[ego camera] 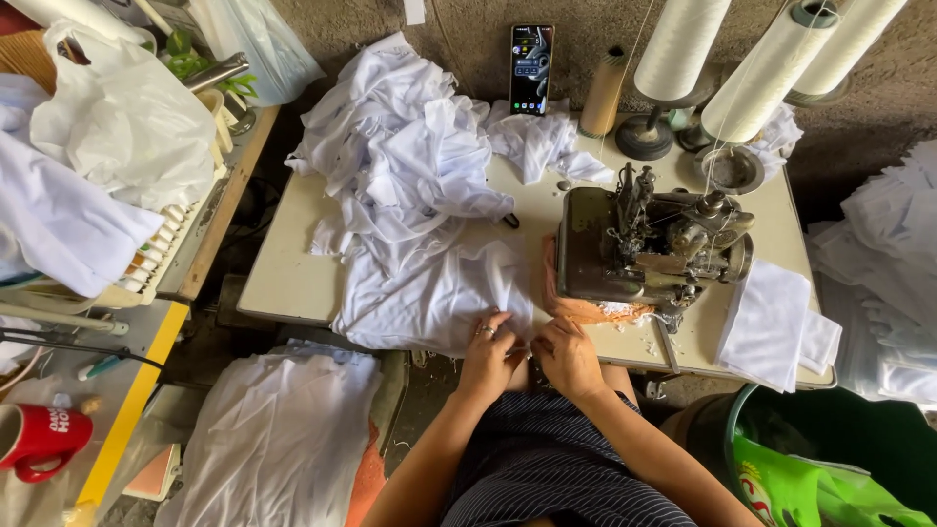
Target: The person is picking up, unfolding, and arranging white fabric pieces on a table next to a sewing machine.
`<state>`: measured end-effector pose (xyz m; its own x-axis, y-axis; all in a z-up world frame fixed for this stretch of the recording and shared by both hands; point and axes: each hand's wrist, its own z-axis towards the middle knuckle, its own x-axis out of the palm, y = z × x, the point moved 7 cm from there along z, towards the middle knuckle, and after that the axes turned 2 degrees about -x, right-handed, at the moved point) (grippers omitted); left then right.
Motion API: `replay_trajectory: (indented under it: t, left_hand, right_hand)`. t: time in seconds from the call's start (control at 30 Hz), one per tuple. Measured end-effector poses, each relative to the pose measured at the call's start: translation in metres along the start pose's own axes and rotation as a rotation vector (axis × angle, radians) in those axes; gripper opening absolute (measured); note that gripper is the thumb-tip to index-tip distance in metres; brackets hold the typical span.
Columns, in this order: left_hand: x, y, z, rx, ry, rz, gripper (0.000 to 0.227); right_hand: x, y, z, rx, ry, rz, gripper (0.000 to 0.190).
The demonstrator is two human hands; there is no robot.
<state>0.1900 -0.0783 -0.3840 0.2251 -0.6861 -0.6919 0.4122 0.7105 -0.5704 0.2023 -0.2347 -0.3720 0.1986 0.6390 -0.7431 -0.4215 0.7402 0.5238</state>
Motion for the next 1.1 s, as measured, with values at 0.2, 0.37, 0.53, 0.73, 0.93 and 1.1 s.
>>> replay_trajectory:
  t: [0.2,0.37,0.53,0.73,0.93,1.1]
  left_hand:
    - [0.008,0.027,-0.004,-0.131,0.023,-0.060,0.006]
    - [-0.005,0.002,-0.001,-0.084,0.002,0.058,0.021]
    - [0.005,0.016,-0.003,-0.096,-0.023,0.045,0.019]
    - [-0.008,0.024,0.007,-0.163,0.051,-0.105,0.004]
    - [-0.038,0.035,0.129,-0.087,-0.066,-0.159,0.034]
    - [-0.018,0.032,0.299,0.010,0.030,0.162,0.083]
  right_hand:
    - [0.000,-0.011,-0.007,0.130,-0.050,0.164,0.011]
    - [-0.001,-0.009,-0.009,0.114,-0.050,0.178,0.008]
    - [-0.011,0.002,-0.007,0.096,-0.040,0.169,0.008]
    - [-0.019,0.010,-0.010,0.060,-0.033,0.221,0.010]
    - [-0.058,0.041,0.013,-0.160,0.181,0.317,0.021]
    - [-0.068,0.040,0.015,-0.258,0.095,0.445,0.015]
